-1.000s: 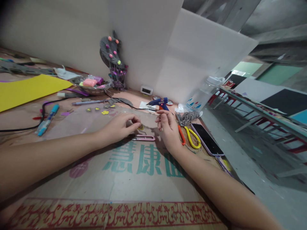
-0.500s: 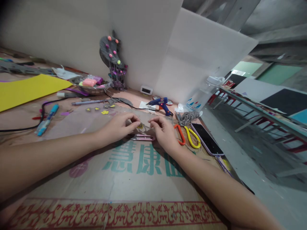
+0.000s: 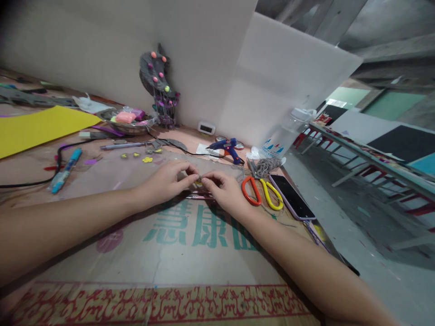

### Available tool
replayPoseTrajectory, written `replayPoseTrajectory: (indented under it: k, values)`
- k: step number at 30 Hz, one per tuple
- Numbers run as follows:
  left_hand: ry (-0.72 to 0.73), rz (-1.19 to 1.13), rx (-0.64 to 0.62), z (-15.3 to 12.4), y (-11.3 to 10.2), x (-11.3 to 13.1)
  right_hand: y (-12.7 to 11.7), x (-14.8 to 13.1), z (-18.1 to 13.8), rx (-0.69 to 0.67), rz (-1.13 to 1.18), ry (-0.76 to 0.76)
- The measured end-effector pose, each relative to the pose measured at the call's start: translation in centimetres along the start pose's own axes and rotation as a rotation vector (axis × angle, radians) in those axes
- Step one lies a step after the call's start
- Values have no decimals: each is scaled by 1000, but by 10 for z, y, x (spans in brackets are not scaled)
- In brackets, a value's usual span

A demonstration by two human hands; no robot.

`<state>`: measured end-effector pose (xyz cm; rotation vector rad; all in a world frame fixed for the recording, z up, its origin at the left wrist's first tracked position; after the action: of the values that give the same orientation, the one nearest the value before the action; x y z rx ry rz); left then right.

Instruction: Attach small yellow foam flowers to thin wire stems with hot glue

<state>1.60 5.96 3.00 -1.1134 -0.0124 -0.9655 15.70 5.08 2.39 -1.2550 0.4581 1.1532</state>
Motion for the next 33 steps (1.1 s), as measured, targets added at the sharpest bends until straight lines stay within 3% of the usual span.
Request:
replayPoseTrajectory:
  k: [9, 16, 22, 33]
  values:
    - [64, -41, -22, 1, 2, 0, -4, -2, -2, 42, -1, -14]
    - [-188, -202, 52, -1, -3, -16, -5, 3, -1, 67, 46, 5]
    - [-130, -75, 20, 1, -4, -11, -5, 2, 0, 72, 27, 6]
    - [-147, -125, -74, 0, -1, -5, -5, 0, -1, 68, 7, 1]
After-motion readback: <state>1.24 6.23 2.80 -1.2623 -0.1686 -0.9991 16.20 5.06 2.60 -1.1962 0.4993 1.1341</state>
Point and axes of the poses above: each hand's wrist, its own z-axis towards the middle knuckle, its own y-axis out of the palm, x = y × z, the point moved 7 cm from there along z, towards the middle knuckle, and after that the axes turned 11 degrees about z, right-handed, at the moved point
